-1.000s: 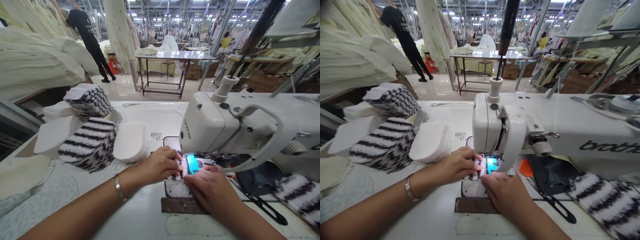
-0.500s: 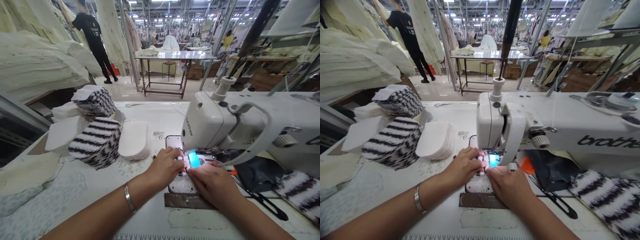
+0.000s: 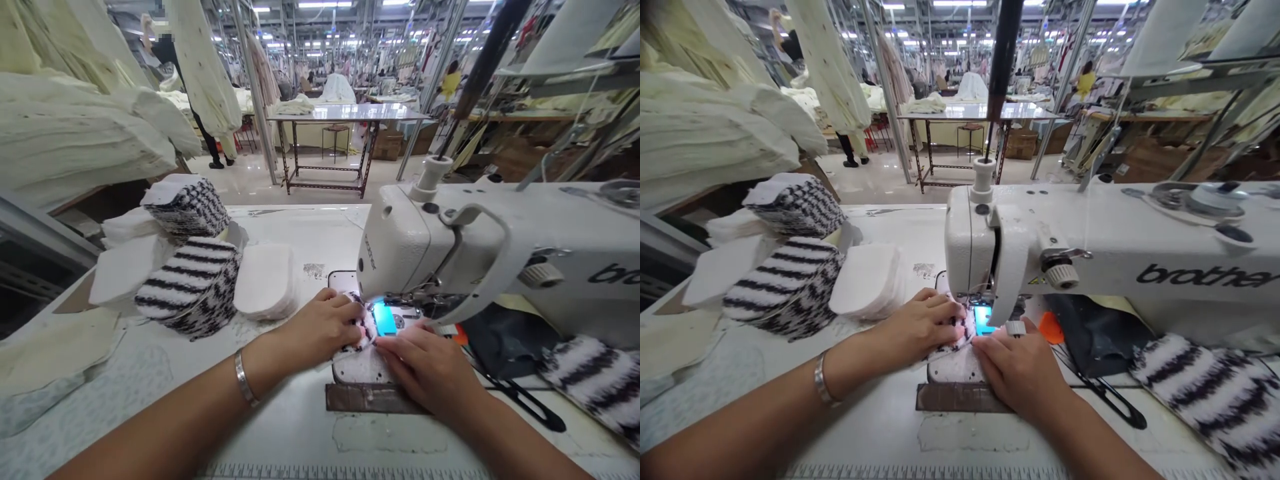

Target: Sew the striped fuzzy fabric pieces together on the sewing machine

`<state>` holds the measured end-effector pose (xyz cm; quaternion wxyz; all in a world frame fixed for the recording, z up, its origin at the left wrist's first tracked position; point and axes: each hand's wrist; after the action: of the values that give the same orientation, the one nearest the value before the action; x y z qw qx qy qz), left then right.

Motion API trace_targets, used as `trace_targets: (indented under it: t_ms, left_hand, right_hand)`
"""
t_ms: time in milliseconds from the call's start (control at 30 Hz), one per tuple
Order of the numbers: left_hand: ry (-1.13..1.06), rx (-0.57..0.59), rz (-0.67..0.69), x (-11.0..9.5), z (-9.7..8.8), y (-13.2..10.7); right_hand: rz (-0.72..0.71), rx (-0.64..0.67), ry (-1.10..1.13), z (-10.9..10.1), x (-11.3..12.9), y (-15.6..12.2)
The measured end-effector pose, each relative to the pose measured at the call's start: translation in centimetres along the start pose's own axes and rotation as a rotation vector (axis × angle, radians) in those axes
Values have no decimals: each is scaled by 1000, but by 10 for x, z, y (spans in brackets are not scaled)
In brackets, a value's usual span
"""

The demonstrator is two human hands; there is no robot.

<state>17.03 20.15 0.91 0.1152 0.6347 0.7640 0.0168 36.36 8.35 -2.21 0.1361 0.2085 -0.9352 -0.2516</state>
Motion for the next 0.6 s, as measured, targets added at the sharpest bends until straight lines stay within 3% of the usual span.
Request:
trace_targets:
  t_ms: [267, 433, 600]
  left_hand:
    - [6, -101, -223, -18, 25, 2]
    - [-16, -152, -349, -26, 32, 4]
    - [-171, -189, -455, -25, 29, 7]
  right_hand:
    - [26, 1, -42, -1, -2, 3]
    - [22, 2, -5, 0, -2, 2]
    - [27, 10, -37, 1, -3, 2]
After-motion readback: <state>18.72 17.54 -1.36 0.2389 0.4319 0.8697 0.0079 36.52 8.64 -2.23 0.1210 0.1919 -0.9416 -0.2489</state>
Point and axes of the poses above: each hand's wrist, its own y-axis towards the middle knuckle, its own z-axis out of the palm, x = y × z, and after that the axes turned 2 degrees about -z, right-handed
